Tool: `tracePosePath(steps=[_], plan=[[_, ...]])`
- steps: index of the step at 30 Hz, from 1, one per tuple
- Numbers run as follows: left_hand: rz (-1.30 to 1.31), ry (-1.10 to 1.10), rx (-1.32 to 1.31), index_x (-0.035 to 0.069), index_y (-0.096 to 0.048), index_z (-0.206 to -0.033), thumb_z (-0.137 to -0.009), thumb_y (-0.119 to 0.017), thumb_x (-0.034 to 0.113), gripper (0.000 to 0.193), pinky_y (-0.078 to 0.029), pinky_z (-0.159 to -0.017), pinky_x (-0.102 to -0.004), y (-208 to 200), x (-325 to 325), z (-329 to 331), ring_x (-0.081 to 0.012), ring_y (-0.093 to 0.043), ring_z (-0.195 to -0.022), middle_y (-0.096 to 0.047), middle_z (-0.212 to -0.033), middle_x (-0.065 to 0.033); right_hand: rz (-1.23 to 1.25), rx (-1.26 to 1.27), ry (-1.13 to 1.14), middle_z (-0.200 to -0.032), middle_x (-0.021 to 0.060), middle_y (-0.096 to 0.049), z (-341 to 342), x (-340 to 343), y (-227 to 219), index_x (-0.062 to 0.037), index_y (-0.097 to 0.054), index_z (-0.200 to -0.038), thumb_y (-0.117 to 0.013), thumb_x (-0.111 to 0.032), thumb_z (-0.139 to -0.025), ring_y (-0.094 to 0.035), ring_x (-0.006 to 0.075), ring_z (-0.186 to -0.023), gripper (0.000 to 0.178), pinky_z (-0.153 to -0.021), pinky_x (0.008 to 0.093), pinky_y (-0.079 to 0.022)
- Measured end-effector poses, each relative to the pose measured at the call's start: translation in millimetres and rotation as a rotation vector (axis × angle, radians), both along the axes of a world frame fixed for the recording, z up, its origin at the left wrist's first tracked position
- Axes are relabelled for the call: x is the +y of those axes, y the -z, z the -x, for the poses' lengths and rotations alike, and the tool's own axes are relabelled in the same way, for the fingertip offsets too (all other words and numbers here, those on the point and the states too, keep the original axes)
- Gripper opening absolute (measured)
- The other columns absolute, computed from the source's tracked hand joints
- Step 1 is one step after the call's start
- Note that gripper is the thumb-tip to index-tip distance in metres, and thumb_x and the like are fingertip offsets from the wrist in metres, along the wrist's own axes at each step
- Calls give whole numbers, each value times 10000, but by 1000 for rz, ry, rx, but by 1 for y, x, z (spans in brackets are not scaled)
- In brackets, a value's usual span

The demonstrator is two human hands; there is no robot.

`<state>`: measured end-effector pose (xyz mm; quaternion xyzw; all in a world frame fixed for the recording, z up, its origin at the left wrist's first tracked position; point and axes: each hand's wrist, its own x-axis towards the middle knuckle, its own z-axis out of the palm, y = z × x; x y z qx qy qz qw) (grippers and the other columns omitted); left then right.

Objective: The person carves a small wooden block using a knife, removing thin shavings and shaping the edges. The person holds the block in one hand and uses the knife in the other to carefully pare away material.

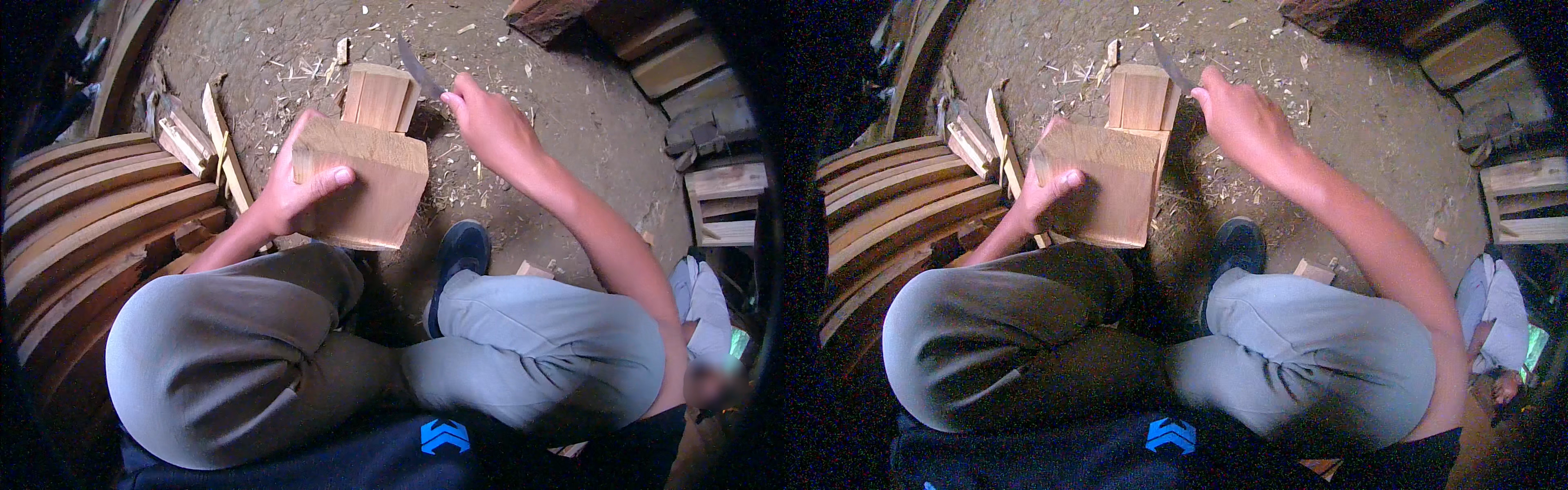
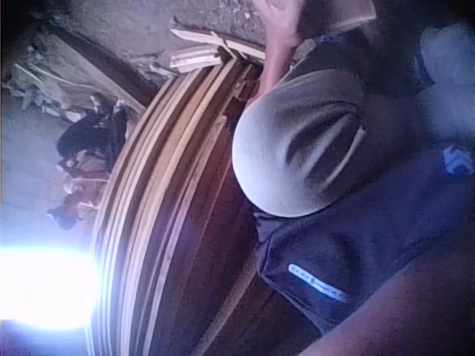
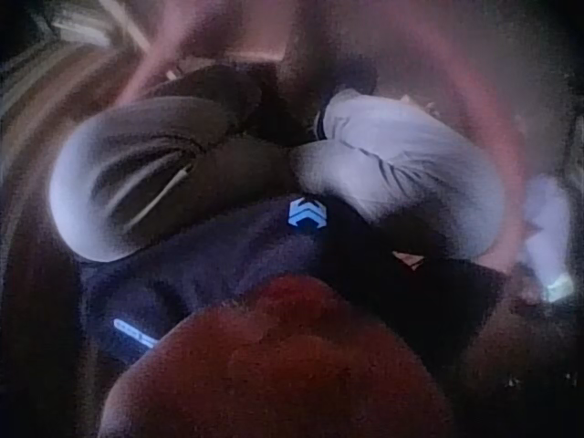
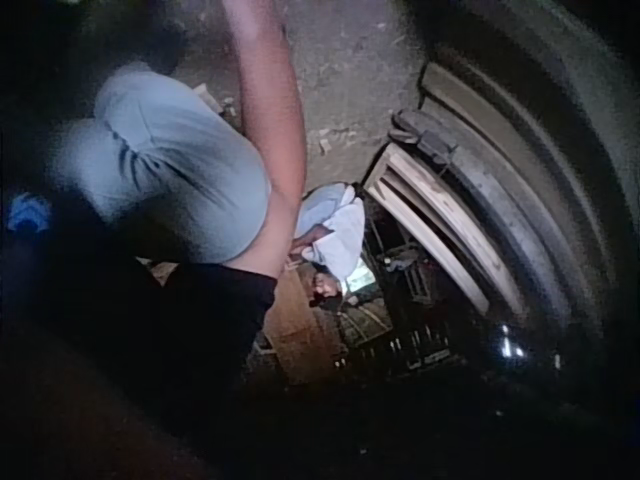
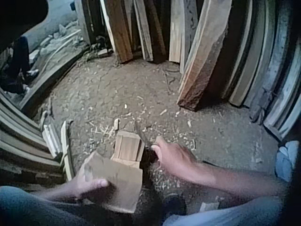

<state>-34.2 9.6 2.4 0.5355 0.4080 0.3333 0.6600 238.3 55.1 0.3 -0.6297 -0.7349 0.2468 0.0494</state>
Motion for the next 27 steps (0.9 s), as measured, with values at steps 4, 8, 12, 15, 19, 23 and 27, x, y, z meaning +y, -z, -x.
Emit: tracePosePath(steps=[4,8,12,15,19,23,27], plan=[[-40,32,53,37,-404,-1174,-765,-753,276,588,-397,-908,-321,5,-2,2,-152,-506,-1010,-541,-1053,-69,0,18,-27,-714,248,-598,0,2,14,-35,-471,-953,-448,-315,-965,-578,471,-715,281,-595,527,-426],[-64,69,79,31,-395,-1194,-768,-747,278,605,-399,-905,-324,9,-3,4,-155,-511,-1002,-543,-1059,-71,-3,52,-61,-731,252,-601,2,3,17,-31,-471,-959,-451,-311,-964,-568,482,-740,280,-603,529,-431],[-26,76,38,33,-396,-1189,-768,-739,272,593,-395,-906,-323,3,-2,0,-157,-508,-1009,-540,-1060,-71,-12,45,-95,-723,253,-601,2,5,22,-43,-471,-967,-449,-296,-964,-577,475,-743,254,-611,547,-445],[6,2,35,41,-407,-1163,-767,-735,282,568,-392,-893,-315,-3,-6,-4,-150,-503,-999,-539,-1042,-67,-6,-13,-102,-700,250,-601,10,-3,22,-61,-467,-991,-450,-277,-962,-593,466,-724,219,-606,559,-461],[13,-48,22,48,-416,-1141,-768,-728,315,555,-391,-865,-300,5,-3,-1,-133,-494,-965,-535,-1000,-53,-23,-51,-117,-676,240,-604,13,-21,33,-73,-455,-1017,-456,-250,-957,-607,459,-697,187,-593,561,-478],[38,-71,-27,52,-420,-1127,-765,-715,342,549,-390,-841,-295,9,1,-2,-125,-487,-931,-527,-971,-42,-16,-32,-137,-688,238,-608,11,-24,32,-54,-474,-983,-470,-240,-950,-604,460,-703,189,-603,559,-475],[62,-91,-44,57,-423,-1112,-758,-708,355,543,-389,-830,-296,8,0,-7,-126,-487,-917,-527,-961,-41,73,-14,-124,-714,246,-610,4,-28,23,-41,-489,-954,-474,-250,-949,-603,456,-733,210,-636,553,-472]])
